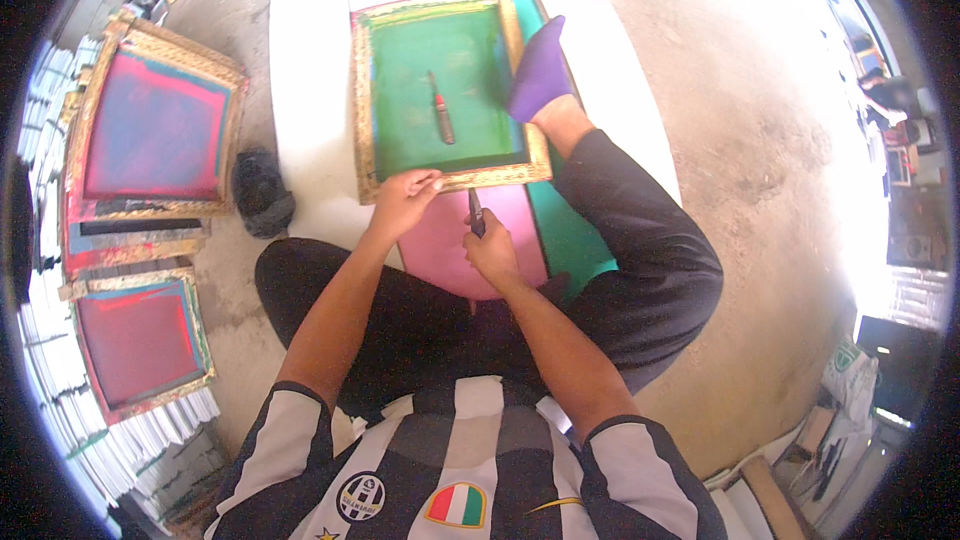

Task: The person sits on the floor and uses a screwdriver to scrape and adjust the edges of a green screen-printing frame. They then gather debris from the work surface into a black plastic bag and use pliers to pull or adjust material along the frame edge.

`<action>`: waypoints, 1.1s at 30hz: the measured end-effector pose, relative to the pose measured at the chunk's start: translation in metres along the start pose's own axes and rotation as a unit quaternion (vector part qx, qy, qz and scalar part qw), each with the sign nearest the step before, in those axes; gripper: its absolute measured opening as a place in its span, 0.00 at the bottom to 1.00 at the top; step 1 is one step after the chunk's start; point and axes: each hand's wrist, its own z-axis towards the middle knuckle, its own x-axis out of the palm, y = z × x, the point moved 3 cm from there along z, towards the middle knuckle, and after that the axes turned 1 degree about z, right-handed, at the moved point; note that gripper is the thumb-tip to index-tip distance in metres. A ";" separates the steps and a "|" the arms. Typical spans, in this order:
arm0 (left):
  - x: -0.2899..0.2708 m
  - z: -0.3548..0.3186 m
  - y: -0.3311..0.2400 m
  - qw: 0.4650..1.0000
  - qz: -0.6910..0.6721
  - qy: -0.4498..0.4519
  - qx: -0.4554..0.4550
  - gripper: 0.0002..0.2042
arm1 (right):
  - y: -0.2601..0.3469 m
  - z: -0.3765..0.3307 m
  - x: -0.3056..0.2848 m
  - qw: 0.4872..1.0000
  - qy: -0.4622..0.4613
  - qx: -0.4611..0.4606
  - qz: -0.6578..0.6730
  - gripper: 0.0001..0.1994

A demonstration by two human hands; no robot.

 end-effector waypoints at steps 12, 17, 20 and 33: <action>-0.069 -0.019 0.013 0.929 -0.221 0.133 -0.264 0.13 | 0.037 -0.001 0.064 0.967 0.254 -0.025 0.011 0.14; -0.094 -0.019 0.043 0.958 -0.120 0.098 -0.241 0.15 | 0.044 0.014 0.091 0.958 0.285 -0.017 -0.022 0.20; -0.106 -0.009 0.042 0.973 -0.008 0.080 -0.215 0.17 | 0.026 0.033 0.098 0.957 0.287 -0.031 -0.001 0.23; -0.150 0.009 0.111 0.891 0.339 -0.092 -0.287 0.14 | -0.012 0.031 -0.063 0.985 -0.017 0.025 -0.169 0.24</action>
